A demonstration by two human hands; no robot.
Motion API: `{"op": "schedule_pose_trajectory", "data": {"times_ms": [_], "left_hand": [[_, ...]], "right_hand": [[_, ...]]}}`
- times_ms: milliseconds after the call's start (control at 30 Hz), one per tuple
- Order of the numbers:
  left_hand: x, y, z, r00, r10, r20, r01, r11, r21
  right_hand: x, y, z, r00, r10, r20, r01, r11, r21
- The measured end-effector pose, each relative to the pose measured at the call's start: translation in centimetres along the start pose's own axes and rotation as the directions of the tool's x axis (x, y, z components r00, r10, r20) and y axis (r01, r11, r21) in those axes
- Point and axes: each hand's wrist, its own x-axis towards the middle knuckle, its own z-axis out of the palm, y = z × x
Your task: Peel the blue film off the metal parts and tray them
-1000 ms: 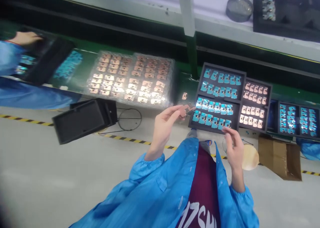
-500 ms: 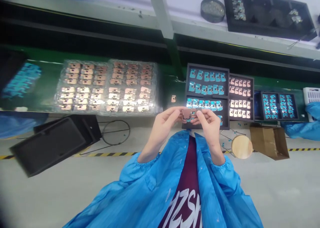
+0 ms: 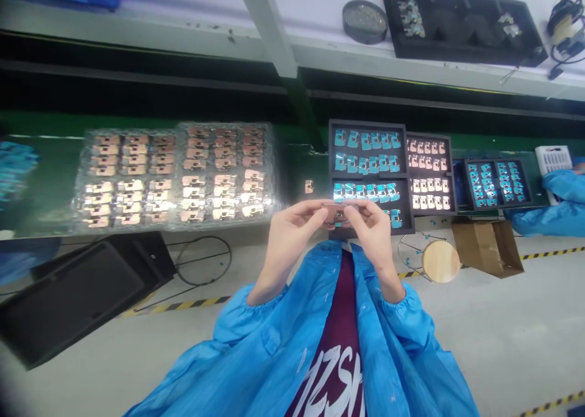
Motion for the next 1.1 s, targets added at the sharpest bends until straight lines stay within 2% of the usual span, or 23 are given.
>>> {"op": "schedule_pose_trajectory", "data": {"times_ms": [100,333,533,700,867,967,1100], "left_hand": [[-0.2,0.0,0.3,1.000,0.016,0.027,-0.018,0.997,0.070],[0.3,-1.3,0.4,1.000,0.003,-0.010,-0.001,0.984,0.179],[1.5,-3.2,1.7,0.990,-0.038,0.136,0.000,0.963,0.270],[2.2,-4.0,4.2,0.963,-0.061,0.264,-0.032,0.942,0.334],[2.3,-5.1,6.7,0.935,-0.086,0.344,-0.040,0.939,0.343],[2.9,-6.3,8.3,0.936,-0.085,0.341,-0.046,0.932,0.360],[3.8,-7.8,11.2,0.960,-0.088,0.265,-0.006,0.942,0.334]], "right_hand": [[-0.2,0.0,0.4,0.998,-0.041,-0.048,0.040,0.999,-0.034],[-0.7,2.0,0.3,0.998,0.062,-0.022,-0.060,0.995,0.076],[-1.5,4.2,-1.5,0.987,0.100,-0.123,-0.085,0.989,0.123],[-2.8,5.3,-3.5,0.967,0.101,-0.234,-0.075,0.990,0.116],[-3.2,6.2,-6.3,0.957,0.115,-0.268,-0.081,0.987,0.137],[-2.2,6.6,-8.6,0.963,0.145,-0.227,-0.113,0.982,0.148],[0.0,6.8,-12.3,0.981,0.160,-0.108,-0.144,0.979,0.143]]}}
